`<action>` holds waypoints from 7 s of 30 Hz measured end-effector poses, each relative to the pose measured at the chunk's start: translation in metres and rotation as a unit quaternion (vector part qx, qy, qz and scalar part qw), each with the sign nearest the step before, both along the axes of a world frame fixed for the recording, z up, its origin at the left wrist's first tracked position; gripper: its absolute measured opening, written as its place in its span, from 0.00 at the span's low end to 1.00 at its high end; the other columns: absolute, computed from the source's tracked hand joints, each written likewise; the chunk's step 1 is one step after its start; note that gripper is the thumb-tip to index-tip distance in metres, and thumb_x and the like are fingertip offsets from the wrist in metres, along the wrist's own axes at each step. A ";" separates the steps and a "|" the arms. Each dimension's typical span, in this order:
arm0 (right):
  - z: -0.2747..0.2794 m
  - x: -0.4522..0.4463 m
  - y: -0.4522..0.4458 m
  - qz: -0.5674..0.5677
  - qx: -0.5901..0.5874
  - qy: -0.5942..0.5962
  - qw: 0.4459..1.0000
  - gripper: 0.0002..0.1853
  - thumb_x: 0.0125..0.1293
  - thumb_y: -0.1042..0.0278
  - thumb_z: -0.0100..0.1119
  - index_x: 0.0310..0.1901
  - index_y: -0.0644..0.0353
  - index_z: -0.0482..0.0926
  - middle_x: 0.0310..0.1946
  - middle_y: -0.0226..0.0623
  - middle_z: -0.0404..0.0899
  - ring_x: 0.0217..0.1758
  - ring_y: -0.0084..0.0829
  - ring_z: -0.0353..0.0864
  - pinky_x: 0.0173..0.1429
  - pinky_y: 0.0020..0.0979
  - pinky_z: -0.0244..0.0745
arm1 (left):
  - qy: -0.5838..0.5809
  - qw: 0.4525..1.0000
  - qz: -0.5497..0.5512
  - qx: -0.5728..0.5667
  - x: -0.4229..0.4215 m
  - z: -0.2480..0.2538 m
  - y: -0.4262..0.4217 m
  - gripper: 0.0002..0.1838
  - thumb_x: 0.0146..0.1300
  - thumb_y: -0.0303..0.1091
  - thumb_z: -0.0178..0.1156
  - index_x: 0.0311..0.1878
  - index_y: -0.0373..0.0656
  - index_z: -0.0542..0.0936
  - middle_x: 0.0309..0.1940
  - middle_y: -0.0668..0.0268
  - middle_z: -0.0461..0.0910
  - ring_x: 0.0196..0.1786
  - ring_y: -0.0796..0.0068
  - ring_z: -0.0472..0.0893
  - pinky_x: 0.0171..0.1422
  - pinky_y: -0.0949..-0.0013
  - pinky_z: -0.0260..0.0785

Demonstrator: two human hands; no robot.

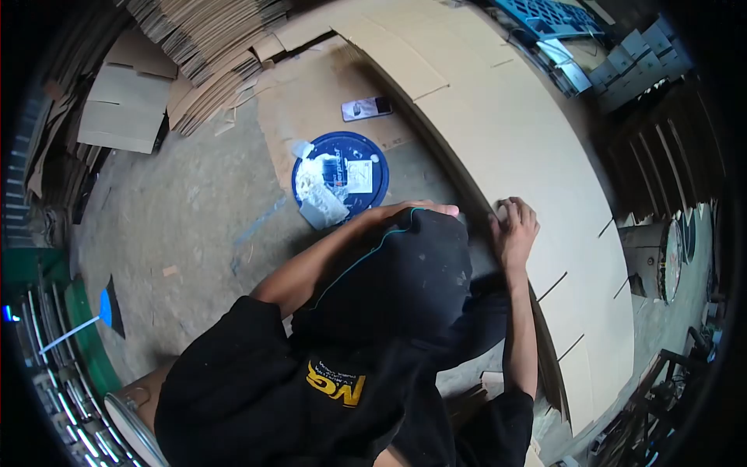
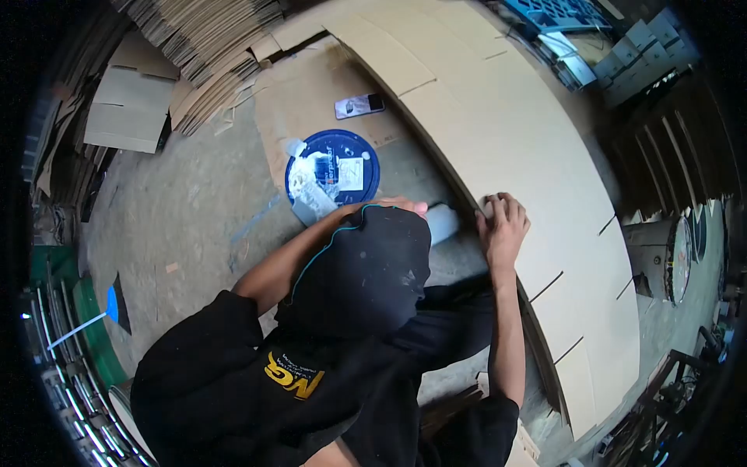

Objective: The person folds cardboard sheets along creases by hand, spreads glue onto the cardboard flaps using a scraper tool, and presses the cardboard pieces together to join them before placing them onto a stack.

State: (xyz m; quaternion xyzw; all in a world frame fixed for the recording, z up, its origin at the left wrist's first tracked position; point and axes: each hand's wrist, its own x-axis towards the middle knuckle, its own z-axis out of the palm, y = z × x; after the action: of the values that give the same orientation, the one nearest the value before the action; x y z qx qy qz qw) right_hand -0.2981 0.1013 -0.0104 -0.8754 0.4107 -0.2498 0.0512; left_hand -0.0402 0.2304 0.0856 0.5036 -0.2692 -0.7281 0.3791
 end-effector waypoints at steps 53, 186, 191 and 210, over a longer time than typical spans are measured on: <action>0.006 0.012 -0.010 -0.065 0.097 -0.011 0.993 0.23 0.55 0.60 0.80 0.51 0.53 0.84 0.58 0.39 0.77 0.64 0.42 0.73 0.67 0.45 0.66 | -0.614 0.765 0.184 -0.056 0.166 -0.225 0.061 0.12 0.62 0.30 0.68 0.30 0.36 0.75 0.17 0.61 0.73 0.20 0.68 0.74 0.28 0.61 0.65; 0.016 0.033 -0.031 -0.076 0.167 0.125 0.975 0.36 0.56 0.36 0.70 0.54 0.57 0.74 0.73 0.57 0.63 0.79 0.59 0.56 0.77 0.63 0.44 | -0.400 0.906 -0.059 -0.127 0.407 -0.077 -0.428 0.13 0.70 0.43 0.67 0.39 0.41 0.82 0.23 0.79 0.68 0.24 0.87 0.63 0.28 0.76 0.53; 0.015 0.029 -0.031 -0.077 0.184 0.120 0.973 0.36 0.57 0.33 0.68 0.54 0.57 0.75 0.72 0.56 0.63 0.79 0.60 0.56 0.77 0.63 0.44 | -0.468 0.872 -0.085 -0.114 0.444 -0.090 -0.442 0.16 0.68 0.47 0.68 0.34 0.43 0.80 0.22 0.79 0.69 0.24 0.87 0.63 0.27 0.76 0.51; 0.013 0.028 -0.029 -0.085 0.186 0.134 0.970 0.37 0.56 0.29 0.66 0.53 0.55 0.75 0.73 0.57 0.62 0.78 0.59 0.56 0.76 0.63 0.44 | -0.502 0.828 0.000 -0.248 0.369 -0.040 -0.405 0.13 0.69 0.38 0.67 0.41 0.36 0.84 0.29 0.78 0.75 0.33 0.88 0.70 0.37 0.77 0.62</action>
State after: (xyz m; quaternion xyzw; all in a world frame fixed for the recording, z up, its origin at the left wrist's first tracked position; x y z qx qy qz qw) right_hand -0.2702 0.0719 0.0023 -0.8378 0.5261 -0.0524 0.1364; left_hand 0.3291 -0.1742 0.0452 0.6888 -0.5940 -0.2832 0.3041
